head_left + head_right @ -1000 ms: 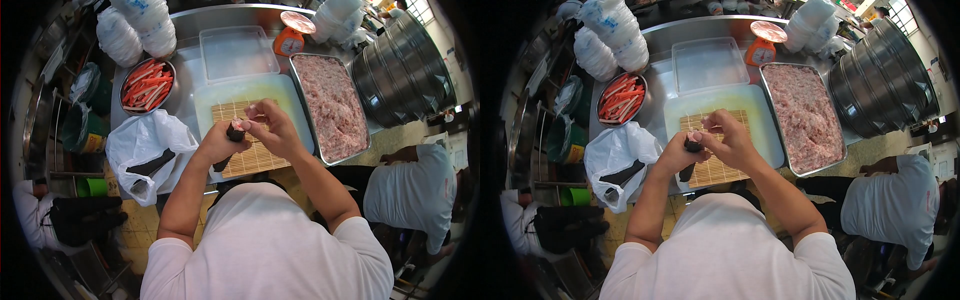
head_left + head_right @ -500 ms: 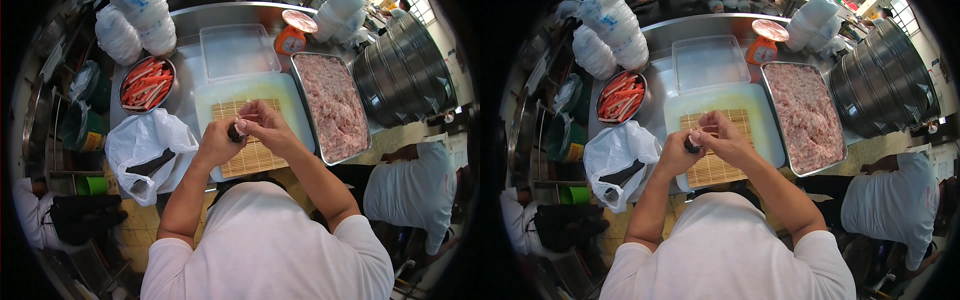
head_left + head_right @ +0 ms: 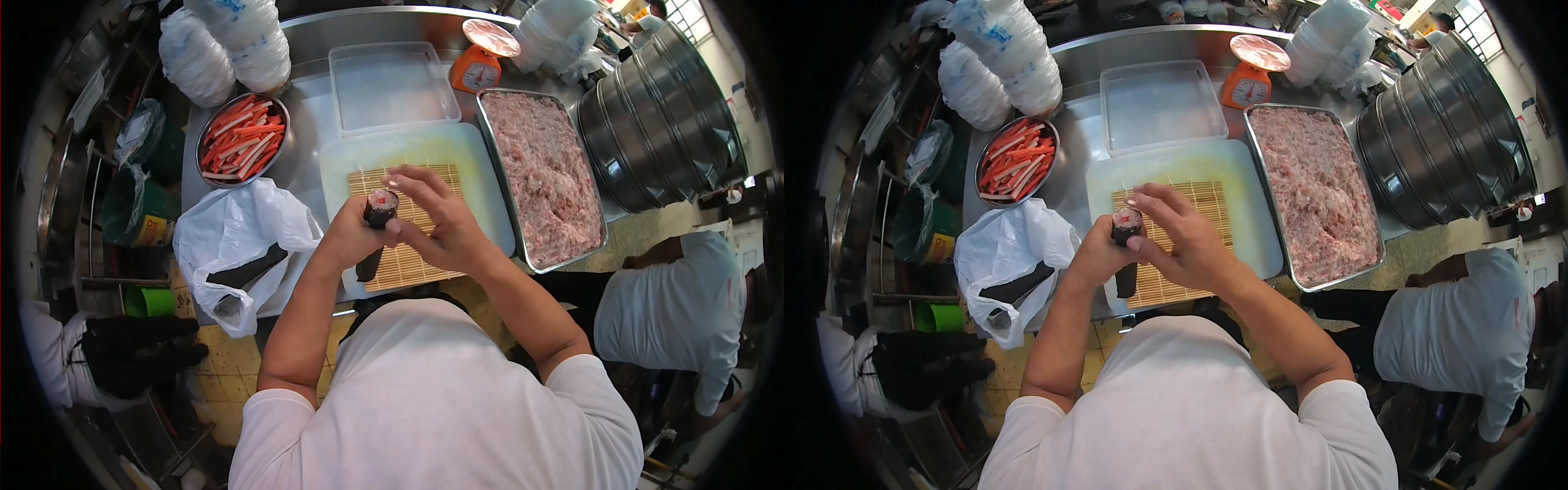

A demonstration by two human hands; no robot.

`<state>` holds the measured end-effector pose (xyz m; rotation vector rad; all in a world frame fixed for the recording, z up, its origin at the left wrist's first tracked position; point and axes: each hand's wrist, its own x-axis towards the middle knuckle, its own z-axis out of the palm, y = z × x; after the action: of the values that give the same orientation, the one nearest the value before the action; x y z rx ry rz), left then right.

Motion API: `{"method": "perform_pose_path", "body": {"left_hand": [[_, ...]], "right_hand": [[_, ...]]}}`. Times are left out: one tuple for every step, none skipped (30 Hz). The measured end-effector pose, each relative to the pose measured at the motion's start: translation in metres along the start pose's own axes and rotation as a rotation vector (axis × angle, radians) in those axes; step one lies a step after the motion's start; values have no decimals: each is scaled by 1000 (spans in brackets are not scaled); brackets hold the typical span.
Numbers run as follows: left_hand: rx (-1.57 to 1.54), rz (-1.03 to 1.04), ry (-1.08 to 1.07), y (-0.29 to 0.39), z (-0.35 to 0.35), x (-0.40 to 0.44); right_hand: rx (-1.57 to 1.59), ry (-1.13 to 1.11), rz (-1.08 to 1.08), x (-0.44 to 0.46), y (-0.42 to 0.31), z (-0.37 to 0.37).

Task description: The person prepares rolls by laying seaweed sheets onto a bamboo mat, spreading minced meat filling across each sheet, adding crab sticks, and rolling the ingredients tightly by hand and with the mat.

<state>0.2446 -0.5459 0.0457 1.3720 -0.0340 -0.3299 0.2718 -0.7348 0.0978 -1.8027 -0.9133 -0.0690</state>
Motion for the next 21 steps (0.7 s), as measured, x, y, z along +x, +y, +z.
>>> {"method": "perform_pose_path", "body": {"left_hand": [[59,-4,36,6,3,-2],[118,-8,70,9,4,-3],[121,-7,68,9,4,-2],[114,-26,51,8,3,-1],[107,-45,35,8,2,-1],[108,-45,37,8,2,-1],[90,-63,21,10,3,0],[72,-80,4,11,3,0],[73,-83,2,9,2,1],[164,-96,0,4,-2,2],[257,-108,-4,1,-4,3],[259,-108,-6,1,-4,4],[321,-86,3,0,-5,4],[382,-65,13,-1,-5,4],[382,-65,14,-3,-5,5],[433,-18,19,-7,-5,5],[484,30,24,-8,-5,5],[483,31,25,-6,-3,4],[505,15,33,0,1,2],[528,1,44,4,2,0],[527,1,50,5,0,-1]], "right_hand": [[-153,-37,-34,2,-5,0],[-306,-74,-68,2,-8,-1],[-307,-71,-68,1,-7,-2],[-413,-76,-130,0,-5,-3],[-518,-82,-192,-1,-3,-4],[-517,-83,-193,-3,-1,-5],[-532,-64,-190,-3,1,-7],[-548,-43,-186,-4,2,-8],[-547,-42,-184,-1,-3,-9],[-692,-118,-178,4,-14,-11],[-837,-194,-172,7,-22,-12],[-838,-190,-171,7,-24,-13],[-873,-246,-191,8,-26,-14],[-907,-302,-210,7,-27,-14],[-907,-302,-210,9,-29,-17],[-834,-317,-191,13,-29,-22],[-762,-331,-173,15,-28,-25],[-763,-332,-174,17,-27,-26],[-658,-339,-89,19,-26,-26],[-553,-346,-7,21,-25,-26],[-552,-350,-12,18,-24,-22]]}}
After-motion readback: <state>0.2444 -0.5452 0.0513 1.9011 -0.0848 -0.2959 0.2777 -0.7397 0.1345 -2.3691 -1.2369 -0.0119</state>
